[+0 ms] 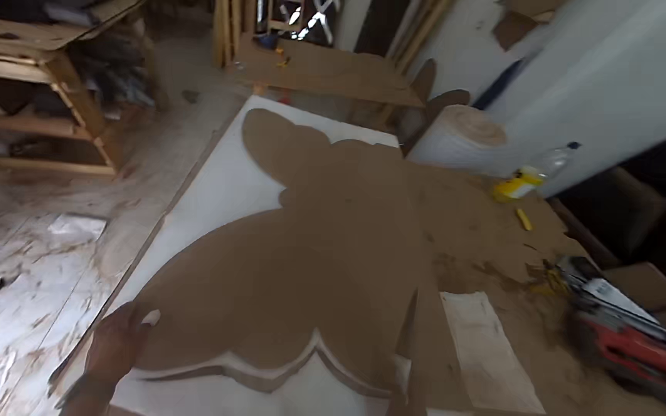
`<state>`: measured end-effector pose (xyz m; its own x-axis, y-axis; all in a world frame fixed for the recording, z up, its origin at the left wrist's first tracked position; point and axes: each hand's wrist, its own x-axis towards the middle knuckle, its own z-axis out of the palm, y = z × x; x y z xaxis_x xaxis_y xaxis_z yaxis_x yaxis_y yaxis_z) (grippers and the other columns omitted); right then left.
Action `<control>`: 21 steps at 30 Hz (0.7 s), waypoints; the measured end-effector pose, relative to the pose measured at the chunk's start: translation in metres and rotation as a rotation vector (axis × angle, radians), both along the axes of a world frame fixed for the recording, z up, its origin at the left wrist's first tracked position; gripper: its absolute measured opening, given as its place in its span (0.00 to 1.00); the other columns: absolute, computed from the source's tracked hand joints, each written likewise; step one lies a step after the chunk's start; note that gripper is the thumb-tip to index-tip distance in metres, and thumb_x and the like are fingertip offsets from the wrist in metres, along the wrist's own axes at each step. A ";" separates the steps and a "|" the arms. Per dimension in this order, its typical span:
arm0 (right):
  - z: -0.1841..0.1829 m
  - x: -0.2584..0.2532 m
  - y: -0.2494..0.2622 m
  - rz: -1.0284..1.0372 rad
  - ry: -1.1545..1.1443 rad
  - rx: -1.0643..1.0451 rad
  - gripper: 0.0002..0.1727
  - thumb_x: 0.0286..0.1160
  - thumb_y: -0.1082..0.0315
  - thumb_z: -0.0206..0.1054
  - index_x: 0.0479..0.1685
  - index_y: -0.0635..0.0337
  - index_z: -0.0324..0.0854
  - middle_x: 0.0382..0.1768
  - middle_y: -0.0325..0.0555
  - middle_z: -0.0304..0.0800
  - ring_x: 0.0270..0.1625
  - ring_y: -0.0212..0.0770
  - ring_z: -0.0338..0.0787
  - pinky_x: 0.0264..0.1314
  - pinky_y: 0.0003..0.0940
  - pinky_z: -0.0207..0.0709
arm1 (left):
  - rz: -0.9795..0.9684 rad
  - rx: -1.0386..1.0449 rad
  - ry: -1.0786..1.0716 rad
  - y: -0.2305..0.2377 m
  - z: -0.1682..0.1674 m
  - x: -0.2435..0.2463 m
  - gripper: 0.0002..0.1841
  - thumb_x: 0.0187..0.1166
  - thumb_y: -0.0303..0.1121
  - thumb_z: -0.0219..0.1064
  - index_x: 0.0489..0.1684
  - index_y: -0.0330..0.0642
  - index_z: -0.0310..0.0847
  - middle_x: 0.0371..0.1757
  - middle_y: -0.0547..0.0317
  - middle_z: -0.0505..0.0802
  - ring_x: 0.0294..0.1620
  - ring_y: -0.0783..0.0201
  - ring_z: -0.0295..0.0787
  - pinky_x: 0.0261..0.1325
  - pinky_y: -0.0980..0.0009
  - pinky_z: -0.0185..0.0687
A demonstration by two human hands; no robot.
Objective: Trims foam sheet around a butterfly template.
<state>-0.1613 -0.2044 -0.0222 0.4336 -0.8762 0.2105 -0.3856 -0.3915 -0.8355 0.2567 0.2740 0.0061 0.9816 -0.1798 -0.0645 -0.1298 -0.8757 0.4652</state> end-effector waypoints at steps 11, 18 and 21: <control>-0.025 -0.007 -0.105 -0.078 -0.185 -0.052 0.26 0.86 0.65 0.63 0.79 0.69 0.71 0.72 0.57 0.83 0.71 0.40 0.86 0.75 0.37 0.81 | 0.267 -0.015 0.089 -0.113 0.047 -0.074 0.38 0.64 0.56 0.80 0.76 0.48 0.81 0.68 0.38 0.87 0.72 0.37 0.81 0.74 0.33 0.73; 0.019 -0.031 -0.227 0.112 -0.104 -0.044 0.32 0.88 0.61 0.59 0.87 0.65 0.60 0.78 0.60 0.75 0.74 0.44 0.82 0.77 0.41 0.78 | 0.154 -0.199 0.252 -0.152 0.034 -0.191 0.45 0.61 0.61 0.80 0.83 0.56 0.74 0.77 0.52 0.82 0.77 0.49 0.79 0.75 0.40 0.78; 0.064 -0.009 -0.188 0.131 -0.134 0.069 0.33 0.87 0.62 0.58 0.90 0.57 0.54 0.58 0.51 0.83 0.38 0.38 0.87 0.37 0.38 0.86 | 0.020 -0.249 0.313 -0.129 0.037 -0.216 0.42 0.63 0.54 0.82 0.84 0.61 0.72 0.78 0.63 0.83 0.76 0.61 0.81 0.76 0.49 0.82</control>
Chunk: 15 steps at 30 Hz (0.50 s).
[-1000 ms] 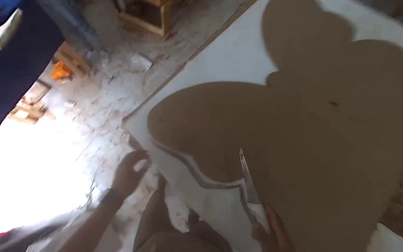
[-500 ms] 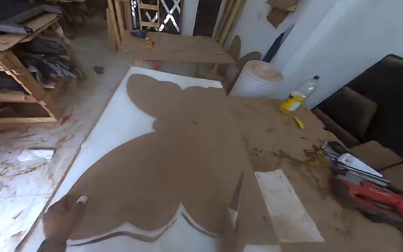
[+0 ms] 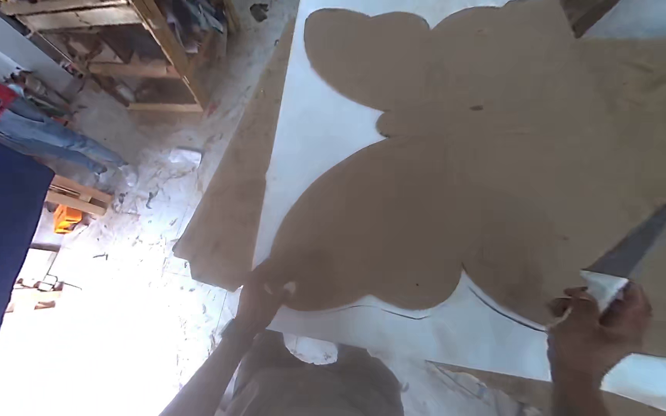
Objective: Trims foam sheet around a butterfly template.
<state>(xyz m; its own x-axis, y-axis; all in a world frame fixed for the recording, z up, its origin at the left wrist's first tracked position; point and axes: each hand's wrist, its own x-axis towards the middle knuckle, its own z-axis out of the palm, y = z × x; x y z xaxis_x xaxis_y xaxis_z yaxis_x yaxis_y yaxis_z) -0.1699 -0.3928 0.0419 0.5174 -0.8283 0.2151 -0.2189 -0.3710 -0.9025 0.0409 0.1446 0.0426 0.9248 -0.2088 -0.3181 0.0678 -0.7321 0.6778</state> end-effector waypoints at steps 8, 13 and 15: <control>0.036 0.117 0.311 0.229 0.042 0.590 0.34 0.91 0.62 0.54 0.94 0.27 0.50 0.43 0.50 0.88 0.25 0.46 0.84 0.24 0.44 0.84 | -0.405 0.035 -0.309 0.093 -0.028 0.110 0.22 0.69 0.40 0.77 0.65 0.62 0.89 0.75 0.68 0.85 0.80 0.61 0.75 0.83 0.45 0.70; 0.033 0.172 0.459 0.240 0.287 0.589 0.34 0.90 0.58 0.56 0.94 0.25 0.51 0.38 0.49 0.89 0.20 0.46 0.82 0.20 0.42 0.82 | -0.776 -0.162 -0.563 0.113 -0.133 0.186 0.30 0.77 0.55 0.68 0.82 0.70 0.75 0.91 0.71 0.68 0.94 0.61 0.53 0.94 0.50 0.51; 0.026 0.192 0.497 0.208 0.372 0.543 0.35 0.90 0.57 0.57 0.94 0.26 0.52 0.30 0.47 0.85 0.18 0.44 0.79 0.19 0.43 0.80 | -0.863 -0.174 -0.571 0.105 -0.127 0.203 0.32 0.73 0.55 0.70 0.82 0.73 0.74 0.92 0.74 0.65 0.95 0.61 0.47 0.94 0.48 0.49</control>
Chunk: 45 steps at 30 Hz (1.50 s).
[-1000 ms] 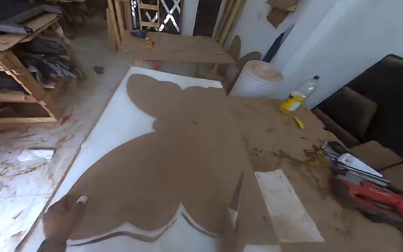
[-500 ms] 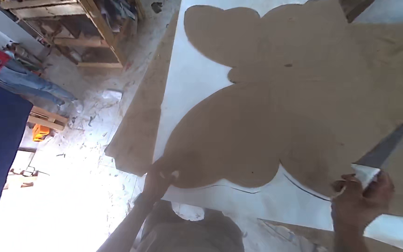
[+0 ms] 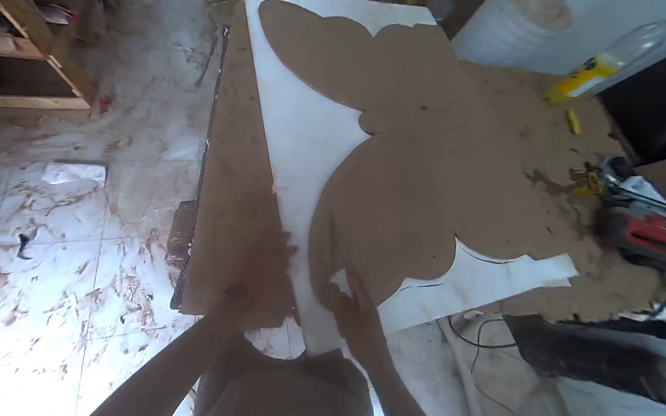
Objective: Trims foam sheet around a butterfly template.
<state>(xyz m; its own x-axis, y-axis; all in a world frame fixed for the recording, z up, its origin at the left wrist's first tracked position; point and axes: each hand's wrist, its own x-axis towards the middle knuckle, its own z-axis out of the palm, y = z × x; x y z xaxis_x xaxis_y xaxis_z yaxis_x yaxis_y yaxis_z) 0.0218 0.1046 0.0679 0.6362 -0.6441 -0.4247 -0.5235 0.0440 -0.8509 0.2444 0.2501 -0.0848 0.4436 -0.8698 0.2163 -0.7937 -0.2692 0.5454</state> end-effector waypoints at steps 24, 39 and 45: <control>-0.007 0.061 0.100 0.033 0.465 -0.492 0.34 0.87 0.60 0.57 0.92 0.25 0.58 0.55 0.46 0.85 0.42 0.47 0.90 0.40 0.54 0.88 | -0.062 0.170 -0.001 -0.004 0.042 0.013 0.30 0.79 0.59 0.61 0.83 0.70 0.73 0.95 0.73 0.59 0.95 0.59 0.48 0.90 0.47 0.52; -0.009 0.039 0.085 0.098 0.460 -0.431 0.34 0.88 0.60 0.55 0.91 0.17 0.57 0.51 0.45 0.85 0.37 0.46 0.89 0.35 0.54 0.86 | 0.000 0.195 0.014 -0.013 0.050 0.008 0.27 0.76 0.59 0.63 0.76 0.70 0.79 0.93 0.75 0.63 0.91 0.58 0.57 0.87 0.45 0.56; -0.005 0.004 0.102 0.138 0.491 -0.428 0.33 0.88 0.57 0.56 0.91 0.15 0.56 0.49 0.43 0.84 0.37 0.44 0.88 0.36 0.51 0.86 | 0.008 0.120 0.033 -0.014 0.040 0.009 0.28 0.74 0.59 0.65 0.75 0.70 0.81 0.92 0.76 0.64 0.91 0.60 0.57 0.88 0.46 0.54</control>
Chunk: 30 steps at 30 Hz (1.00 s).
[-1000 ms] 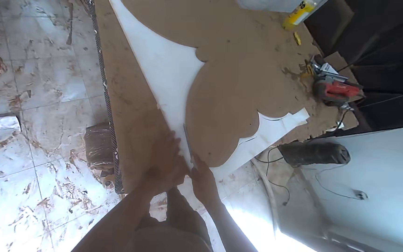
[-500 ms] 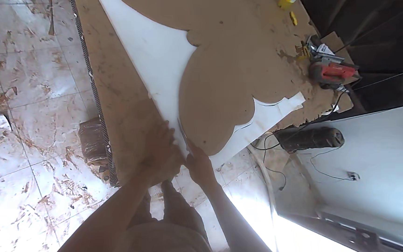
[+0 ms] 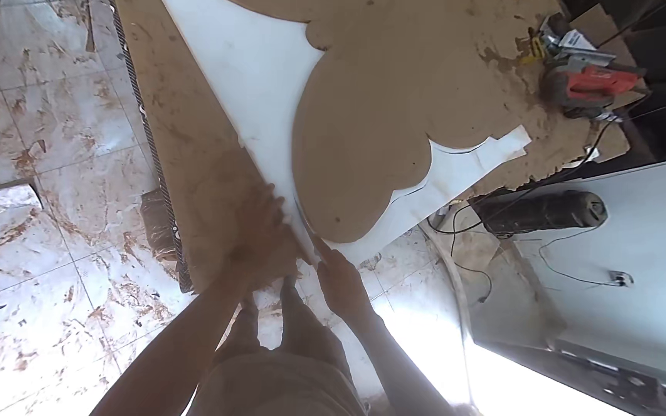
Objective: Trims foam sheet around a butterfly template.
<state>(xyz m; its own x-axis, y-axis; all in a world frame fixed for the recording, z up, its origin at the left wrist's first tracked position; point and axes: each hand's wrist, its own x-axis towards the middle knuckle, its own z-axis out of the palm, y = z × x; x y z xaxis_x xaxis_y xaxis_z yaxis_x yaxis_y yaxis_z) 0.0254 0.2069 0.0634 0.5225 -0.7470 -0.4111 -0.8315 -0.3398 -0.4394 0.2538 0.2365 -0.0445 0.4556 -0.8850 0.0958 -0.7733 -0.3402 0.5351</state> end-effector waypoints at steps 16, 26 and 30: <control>0.016 -0.092 -0.018 0.233 0.132 0.009 0.36 0.87 0.58 0.56 0.90 0.08 0.52 0.45 0.40 0.83 0.32 0.39 0.86 0.34 0.46 0.86 | 0.450 0.063 1.489 0.072 0.000 -0.193 0.24 0.80 0.30 0.68 0.76 0.50 0.77 0.67 0.54 0.90 0.53 0.52 0.95 0.50 0.51 0.96; 0.030 -0.144 -0.079 0.492 0.241 0.067 0.35 0.88 0.57 0.53 0.89 0.05 0.51 0.46 0.38 0.83 0.34 0.38 0.86 0.36 0.44 0.86 | 0.527 -0.041 1.561 0.049 -0.003 -0.209 0.14 0.83 0.27 0.62 0.62 0.38 0.84 0.52 0.45 0.95 0.45 0.49 0.97 0.51 0.52 0.95; 0.036 -0.163 -0.121 0.651 0.282 0.043 0.34 0.88 0.57 0.52 0.88 0.05 0.51 0.50 0.40 0.84 0.35 0.41 0.88 0.36 0.47 0.87 | 0.532 -0.031 1.498 0.048 -0.002 -0.210 0.16 0.79 0.24 0.64 0.65 0.38 0.83 0.53 0.45 0.95 0.44 0.50 0.97 0.48 0.53 0.96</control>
